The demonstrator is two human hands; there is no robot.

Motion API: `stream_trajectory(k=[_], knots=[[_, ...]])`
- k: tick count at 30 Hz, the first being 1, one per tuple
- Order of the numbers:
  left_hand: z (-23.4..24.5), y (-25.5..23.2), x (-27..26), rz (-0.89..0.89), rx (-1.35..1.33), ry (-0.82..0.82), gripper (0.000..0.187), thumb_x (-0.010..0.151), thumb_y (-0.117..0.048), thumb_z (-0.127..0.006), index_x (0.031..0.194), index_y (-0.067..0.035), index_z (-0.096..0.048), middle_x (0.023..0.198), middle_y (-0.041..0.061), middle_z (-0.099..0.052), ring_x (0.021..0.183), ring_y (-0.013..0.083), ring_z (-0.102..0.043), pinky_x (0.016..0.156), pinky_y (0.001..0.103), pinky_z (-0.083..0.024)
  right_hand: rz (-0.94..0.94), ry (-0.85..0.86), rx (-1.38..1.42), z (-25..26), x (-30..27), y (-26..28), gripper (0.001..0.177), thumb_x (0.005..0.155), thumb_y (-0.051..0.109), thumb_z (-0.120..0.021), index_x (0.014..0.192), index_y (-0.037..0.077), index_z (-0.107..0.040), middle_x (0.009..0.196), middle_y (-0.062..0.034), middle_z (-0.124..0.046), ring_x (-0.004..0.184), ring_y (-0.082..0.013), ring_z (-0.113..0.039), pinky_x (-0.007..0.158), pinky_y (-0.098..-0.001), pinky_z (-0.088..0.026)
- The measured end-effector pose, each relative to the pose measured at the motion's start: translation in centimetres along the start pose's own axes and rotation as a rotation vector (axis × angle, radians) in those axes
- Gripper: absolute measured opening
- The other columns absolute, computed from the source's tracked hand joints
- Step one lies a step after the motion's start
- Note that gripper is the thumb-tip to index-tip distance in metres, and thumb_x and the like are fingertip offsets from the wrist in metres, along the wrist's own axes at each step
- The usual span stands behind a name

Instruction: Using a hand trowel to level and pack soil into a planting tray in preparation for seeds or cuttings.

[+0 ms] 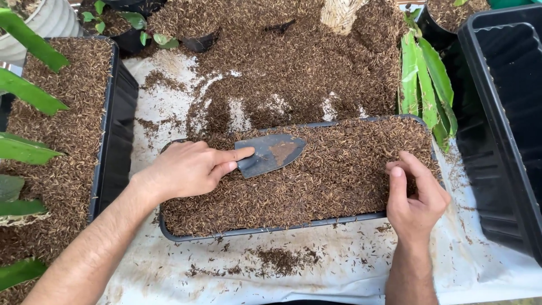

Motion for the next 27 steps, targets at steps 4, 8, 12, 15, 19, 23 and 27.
stream_trajectory(k=[4, 8, 12, 15, 19, 23, 27], knots=[[0.2, -0.1, -0.4, -0.004, -0.05, 0.009, 0.045, 0.092, -0.037, -0.03, 0.137, -0.046, -0.031, 0.039, -0.001, -0.032, 0.033, 0.0089, -0.026, 0.042, 0.023, -0.041, -0.007, -0.006, 0.008, -0.1, 0.0, 0.0, 0.02, 0.092, -0.012, -0.054, 0.111, -0.015, -0.056, 0.088, -0.023, -0.063, 0.079, -0.0262, -0.063, 0.075, -0.0333, -0.053], [0.4, 0.2, -1.5, 0.042, 0.029, 0.047, 0.047, 0.093, -0.039, -0.028, 0.138, -0.05, -0.028, 0.045, 0.005, -0.04, 0.045, 0.0157, -0.044, 0.058, 0.033, -0.049, -0.029, -0.009, 0.023, 0.0, 0.0, -0.3, 0.019, 0.092, -0.01, -0.053, 0.111, -0.014, -0.056, 0.087, -0.0222, -0.063, 0.078, -0.0256, -0.063, 0.075, -0.0329, -0.053], [-0.1, 1.2, -1.4, 0.094, 0.005, 0.05, 0.047, 0.092, -0.039, -0.028, 0.137, -0.053, -0.029, 0.053, 0.007, -0.05, 0.055, 0.02, -0.053, 0.069, 0.038, -0.048, -0.038, -0.002, -0.002, -0.2, 0.0, -0.2, 0.019, 0.092, -0.008, -0.054, 0.11, -0.013, -0.057, 0.087, -0.0204, -0.064, 0.077, -0.0243, -0.063, 0.075, -0.0317, -0.051], [-0.3, 0.8, -1.6, 0.085, -0.018, 0.065, 0.046, 0.093, -0.039, -0.027, 0.138, -0.05, -0.028, 0.044, 0.003, -0.037, 0.041, 0.0134, -0.04, 0.064, 0.032, -0.052, -0.014, 0.008, -0.013, -0.1, 0.1, 0.2, 0.019, 0.093, -0.009, -0.054, 0.111, -0.013, -0.057, 0.088, -0.0208, -0.064, 0.079, -0.0252, -0.063, 0.076, -0.0327, -0.052], [0.0, 0.4, -2.2, 0.049, 0.06, 0.023, 0.048, 0.093, -0.04, -0.026, 0.14, -0.049, -0.025, 0.057, 0.008, -0.055, 0.065, 0.0236, -0.06, 0.068, 0.04, -0.05, -0.017, 0.004, -0.021, 0.0, 0.1, 0.2, 0.018, 0.093, -0.009, -0.054, 0.11, -0.013, -0.058, 0.087, -0.0201, -0.064, 0.079, -0.0242, -0.063, 0.075, -0.032, -0.052], [-1.2, 1.0, -1.7, 0.027, 0.132, -0.031, 0.049, 0.091, -0.043, -0.028, 0.139, -0.052, -0.025, 0.066, 0.009, -0.057, 0.068, 0.0251, -0.06, 0.064, 0.042, -0.048, -0.028, 0.009, 0.001, -0.1, 0.0, 0.0, 0.019, 0.092, -0.009, -0.054, 0.11, -0.013, -0.057, 0.087, -0.0209, -0.064, 0.078, -0.0249, -0.063, 0.076, -0.0325, -0.052], [-1.6, 1.1, -1.4, -0.002, 0.152, -0.095, 0.049, 0.09, -0.043, -0.028, 0.139, -0.051, -0.025, 0.069, 0.011, -0.058, 0.07, 0.0304, -0.06, 0.059, 0.045, -0.047, 0.006, 0.016, -0.008, -0.2, 0.1, 0.1, 0.018, 0.092, -0.01, -0.055, 0.11, -0.014, -0.057, 0.088, -0.0211, -0.064, 0.079, -0.0252, -0.063, 0.076, -0.0329, -0.053]])
Point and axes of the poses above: each hand's wrist, its own x-axis towards the middle knuckle, its own z-axis out of the back of the hand, y = z × x, the point moved 10 cm from there along x, towards the middle knuckle
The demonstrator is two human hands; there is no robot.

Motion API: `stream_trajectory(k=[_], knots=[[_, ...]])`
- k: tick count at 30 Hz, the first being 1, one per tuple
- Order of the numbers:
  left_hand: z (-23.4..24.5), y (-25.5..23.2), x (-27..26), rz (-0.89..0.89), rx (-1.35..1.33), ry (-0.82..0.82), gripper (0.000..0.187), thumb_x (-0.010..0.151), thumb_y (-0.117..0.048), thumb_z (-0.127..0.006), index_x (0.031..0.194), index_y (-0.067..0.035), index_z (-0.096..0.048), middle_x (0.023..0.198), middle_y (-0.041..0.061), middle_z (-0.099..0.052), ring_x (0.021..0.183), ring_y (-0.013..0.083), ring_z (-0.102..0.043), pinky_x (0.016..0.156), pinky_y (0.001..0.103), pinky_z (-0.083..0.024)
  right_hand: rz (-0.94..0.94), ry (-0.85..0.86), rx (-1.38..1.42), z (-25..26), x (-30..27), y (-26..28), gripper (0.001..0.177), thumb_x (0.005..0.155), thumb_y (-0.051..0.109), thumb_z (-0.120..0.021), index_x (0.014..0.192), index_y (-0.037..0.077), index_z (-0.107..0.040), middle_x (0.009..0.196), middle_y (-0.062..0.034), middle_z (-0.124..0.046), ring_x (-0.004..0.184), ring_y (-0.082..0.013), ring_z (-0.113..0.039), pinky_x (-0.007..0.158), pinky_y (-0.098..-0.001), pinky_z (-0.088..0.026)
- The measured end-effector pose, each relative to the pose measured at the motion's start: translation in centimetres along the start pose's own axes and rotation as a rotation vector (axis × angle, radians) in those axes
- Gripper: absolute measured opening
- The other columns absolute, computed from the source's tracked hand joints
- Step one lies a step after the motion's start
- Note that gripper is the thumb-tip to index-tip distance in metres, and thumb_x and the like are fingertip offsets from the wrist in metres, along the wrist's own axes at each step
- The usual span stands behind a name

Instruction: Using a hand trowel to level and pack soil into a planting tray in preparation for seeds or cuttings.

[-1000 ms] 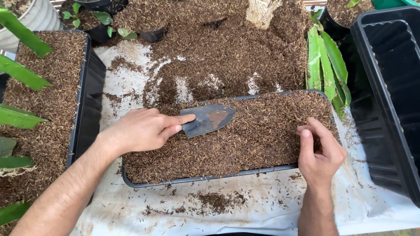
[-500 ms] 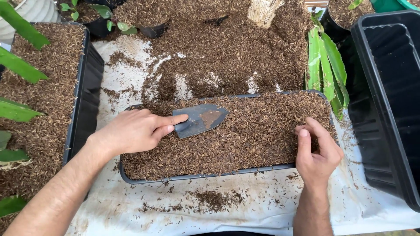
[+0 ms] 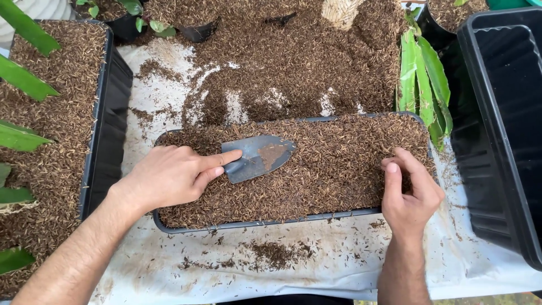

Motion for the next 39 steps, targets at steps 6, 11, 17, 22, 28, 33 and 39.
stream_trajectory(k=[6, 11, 17, 22, 28, 33, 39], knots=[[1.8, -2.1, 0.2, -0.062, 0.084, -0.096, 0.05, 0.091, -0.042, -0.03, 0.14, -0.047, -0.025, 0.069, 0.003, -0.063, 0.056, 0.0218, -0.063, 0.048, 0.037, -0.049, -0.002, 0.001, 0.009, 0.0, 0.1, -0.1, 0.018, 0.092, -0.009, -0.054, 0.109, -0.013, -0.057, 0.088, -0.0209, -0.064, 0.079, -0.0257, -0.064, 0.075, -0.0329, -0.054], [1.3, -3.8, 1.3, -0.103, 0.13, -0.064, 0.05, 0.091, -0.04, -0.026, 0.141, -0.045, -0.024, 0.066, 0.01, -0.063, 0.06, 0.0328, -0.064, 0.05, 0.044, -0.049, 0.001, 0.001, 0.013, 0.0, 0.1, -0.3, 0.018, 0.092, -0.007, -0.055, 0.11, -0.013, -0.057, 0.088, -0.0206, -0.064, 0.079, -0.0254, -0.064, 0.073, -0.032, -0.054], [1.0, -4.3, 1.0, -0.169, 0.164, -0.106, 0.052, 0.093, -0.04, -0.027, 0.144, -0.036, -0.021, 0.049, 0.005, -0.052, 0.043, 0.0214, -0.057, 0.039, 0.036, -0.045, 0.004, 0.0, 0.014, -0.1, 0.1, 0.0, 0.018, 0.092, -0.008, -0.055, 0.11, -0.013, -0.058, 0.088, -0.0207, -0.064, 0.079, -0.0255, -0.064, 0.075, -0.0325, -0.054], [1.3, -4.9, 1.5, -0.186, 0.159, -0.147, 0.05, 0.092, -0.042, -0.027, 0.142, -0.039, -0.024, 0.052, 0.007, -0.054, 0.044, 0.0252, -0.06, 0.038, 0.038, -0.045, 0.011, 0.005, 0.001, 0.0, 0.1, -0.1, 0.018, 0.092, -0.007, -0.055, 0.109, -0.013, -0.058, 0.086, -0.0205, -0.064, 0.078, -0.0255, -0.064, 0.073, -0.0324, -0.053], [2.2, -5.1, 1.3, -0.183, 0.156, -0.1, 0.05, 0.093, -0.038, -0.028, 0.143, -0.037, -0.025, 0.055, 0.009, -0.061, 0.052, 0.0299, -0.063, 0.045, 0.042, -0.049, 0.034, 0.01, 0.019, -0.2, 0.1, -0.2, 0.018, 0.093, -0.005, -0.055, 0.109, -0.012, -0.058, 0.088, -0.0203, -0.065, 0.08, -0.0261, -0.064, 0.073, -0.0327, -0.054], [4.8, -5.9, 0.6, -0.229, -0.04, -0.141, 0.048, 0.092, -0.032, -0.031, 0.14, -0.03, -0.035, 0.075, 0.018, -0.07, 0.056, 0.0278, -0.071, 0.055, 0.036, -0.057, -0.01, -0.038, 0.106, 0.2, 0.3, -1.1, 0.019, 0.088, -0.007, -0.056, 0.105, -0.009, -0.063, 0.077, -0.0191, -0.065, 0.069, -0.0294, -0.063, 0.067, -0.0394, -0.05], [4.4, -8.2, 1.8, -0.294, 0.028, -0.173, 0.048, 0.093, -0.033, -0.028, 0.14, -0.031, -0.035, 0.071, 0.016, -0.069, 0.054, 0.0256, -0.069, 0.051, 0.033, -0.056, -0.025, -0.034, 0.101, 0.3, 0.2, -1.1, 0.019, 0.089, -0.007, -0.055, 0.106, -0.008, -0.063, 0.077, -0.0187, -0.065, 0.069, -0.0292, -0.063, 0.067, -0.0395, -0.05]])
Point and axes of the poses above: each hand's wrist, its own x-axis towards the middle knuckle, its own z-axis out of the back of the hand, y = z × x, the point moved 10 cm from there along x, towards the middle knuckle
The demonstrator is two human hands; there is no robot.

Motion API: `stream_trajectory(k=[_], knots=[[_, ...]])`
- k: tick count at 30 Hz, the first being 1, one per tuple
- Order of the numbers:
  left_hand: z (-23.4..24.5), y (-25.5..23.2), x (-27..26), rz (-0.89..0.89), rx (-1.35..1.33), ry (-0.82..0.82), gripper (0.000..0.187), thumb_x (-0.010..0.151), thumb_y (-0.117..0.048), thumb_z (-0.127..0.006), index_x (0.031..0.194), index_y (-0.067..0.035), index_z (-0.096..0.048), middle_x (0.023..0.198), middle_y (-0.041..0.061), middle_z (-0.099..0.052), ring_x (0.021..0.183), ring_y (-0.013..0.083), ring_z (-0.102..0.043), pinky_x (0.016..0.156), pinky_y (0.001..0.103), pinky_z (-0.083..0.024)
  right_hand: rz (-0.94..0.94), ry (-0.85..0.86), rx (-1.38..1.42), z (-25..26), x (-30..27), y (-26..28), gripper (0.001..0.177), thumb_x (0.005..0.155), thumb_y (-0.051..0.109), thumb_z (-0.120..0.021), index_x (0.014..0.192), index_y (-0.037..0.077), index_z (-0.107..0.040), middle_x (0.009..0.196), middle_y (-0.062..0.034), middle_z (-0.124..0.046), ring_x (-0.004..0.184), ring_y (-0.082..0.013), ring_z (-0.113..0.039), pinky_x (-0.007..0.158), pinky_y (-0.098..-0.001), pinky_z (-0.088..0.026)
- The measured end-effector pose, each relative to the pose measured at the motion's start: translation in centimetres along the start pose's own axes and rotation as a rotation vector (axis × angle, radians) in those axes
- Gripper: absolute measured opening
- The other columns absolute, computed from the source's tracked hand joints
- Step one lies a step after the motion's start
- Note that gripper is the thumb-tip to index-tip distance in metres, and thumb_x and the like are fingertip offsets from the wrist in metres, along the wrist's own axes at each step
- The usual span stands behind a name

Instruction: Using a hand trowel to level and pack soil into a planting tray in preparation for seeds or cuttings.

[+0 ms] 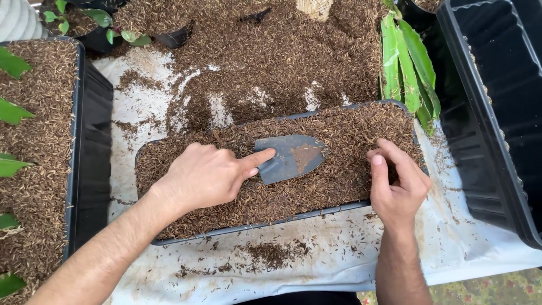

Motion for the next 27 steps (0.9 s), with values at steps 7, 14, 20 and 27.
stream_trajectory(k=[7, 14, 20, 27], knots=[[0.9, -0.4, -0.2, 0.017, 0.002, -0.002, 0.047, 0.093, -0.033, -0.028, 0.139, -0.029, -0.037, 0.071, 0.019, -0.069, 0.052, 0.0267, -0.069, 0.053, 0.034, -0.056, 0.011, -0.022, 0.003, 0.1, 0.3, 0.3, 0.018, 0.088, -0.006, -0.056, 0.105, -0.008, -0.063, 0.077, -0.018, -0.065, 0.068, -0.0289, -0.063, 0.065, -0.0389, -0.05], [1.1, -1.7, 1.0, -0.027, -0.026, -0.017, 0.047, 0.093, -0.031, -0.027, 0.139, -0.027, -0.037, 0.075, 0.019, -0.068, 0.057, 0.0284, -0.069, 0.055, 0.037, -0.056, 0.007, -0.014, 0.016, 0.1, 0.1, 0.1, 0.018, 0.089, -0.007, -0.055, 0.105, -0.008, -0.063, 0.077, -0.0182, -0.064, 0.068, -0.0288, -0.063, 0.065, -0.0388, -0.05], [1.1, -1.9, 1.7, -0.04, -0.019, 0.013, 0.046, 0.094, -0.031, -0.027, 0.139, -0.026, -0.037, 0.076, 0.02, -0.068, 0.056, 0.0269, -0.069, 0.055, 0.036, -0.057, 0.011, -0.04, 0.02, 0.4, 0.1, 0.3, 0.018, 0.088, -0.007, -0.054, 0.104, -0.009, -0.063, 0.076, -0.0186, -0.064, 0.068, -0.0294, -0.063, 0.066, -0.0391, -0.05], [1.9, -2.6, 3.0, -0.066, -0.061, -0.01, 0.047, 0.094, -0.03, -0.026, 0.141, -0.024, -0.035, 0.082, 0.023, -0.068, 0.059, 0.0294, -0.07, 0.059, 0.039, -0.056, -0.001, -0.055, 0.038, 0.5, 0.1, -0.1, 0.018, 0.088, -0.007, -0.054, 0.103, -0.008, -0.062, 0.076, -0.0184, -0.064, 0.069, -0.0291, -0.064, 0.066, -0.0388, -0.05]])
Point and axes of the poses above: each hand's wrist, its own x-axis towards the middle knuckle, its own z-axis out of the back of the hand, y = z × x, the point moved 10 cm from there along x, towards the middle knuckle
